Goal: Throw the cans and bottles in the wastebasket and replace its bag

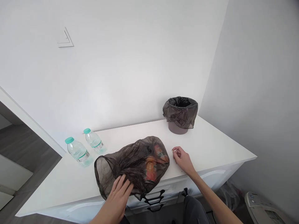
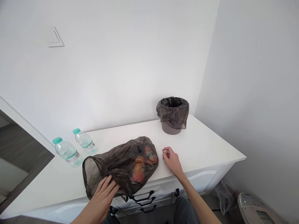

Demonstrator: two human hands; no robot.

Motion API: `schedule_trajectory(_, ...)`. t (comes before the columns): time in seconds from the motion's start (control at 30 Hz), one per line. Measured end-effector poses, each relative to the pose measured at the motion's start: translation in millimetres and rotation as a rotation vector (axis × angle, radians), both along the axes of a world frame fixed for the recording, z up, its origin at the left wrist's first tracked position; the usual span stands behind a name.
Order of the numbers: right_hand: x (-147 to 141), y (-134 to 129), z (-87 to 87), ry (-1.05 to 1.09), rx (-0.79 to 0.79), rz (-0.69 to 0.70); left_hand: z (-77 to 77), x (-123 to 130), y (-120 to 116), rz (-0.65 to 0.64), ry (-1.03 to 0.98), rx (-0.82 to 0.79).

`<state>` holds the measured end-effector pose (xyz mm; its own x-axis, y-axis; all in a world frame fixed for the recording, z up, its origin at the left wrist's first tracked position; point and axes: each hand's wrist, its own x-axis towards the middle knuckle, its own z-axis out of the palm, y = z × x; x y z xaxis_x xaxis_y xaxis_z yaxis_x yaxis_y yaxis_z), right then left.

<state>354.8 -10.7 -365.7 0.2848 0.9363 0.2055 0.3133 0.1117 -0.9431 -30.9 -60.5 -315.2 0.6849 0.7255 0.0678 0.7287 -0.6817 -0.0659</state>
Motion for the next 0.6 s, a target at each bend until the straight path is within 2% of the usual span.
schedule_trajectory(0.07, -0.5, -1.3, 2.7, -0.001, 0.004, -0.004, 1.8, 24.9, 6.7, 0.019, -0.042, -0.022)
schedule_trajectory(0.13, -0.6, -1.7, 4.1, -0.005, 0.006, 0.000, 12.7, 52.2, 10.8, 0.043, -0.163, -0.051)
schedule_trajectory(0.23, -0.5, -0.5, 4.3, -0.012, 0.018, 0.003, 31.8, 85.3, 15.5, 0.174, -0.385, -0.076)
schedule_trajectory(0.33, -1.0, 0.8, 6.1, -0.026, 0.020, 0.023, 41.5, 106.9, 20.1, 0.304, -0.461, -0.137)
schedule_trajectory(0.47, -3.6, -0.7, 12.7, -0.026, 0.002, 0.097, 39.7, 127.5, 22.9, 0.332, -0.376, -0.214)
schedule_trajectory(0.6, -7.4, -3.7, 18.4, -0.172, 0.008, 0.127, 32.5, 137.5, 23.5, 0.322, -0.331, -0.202)
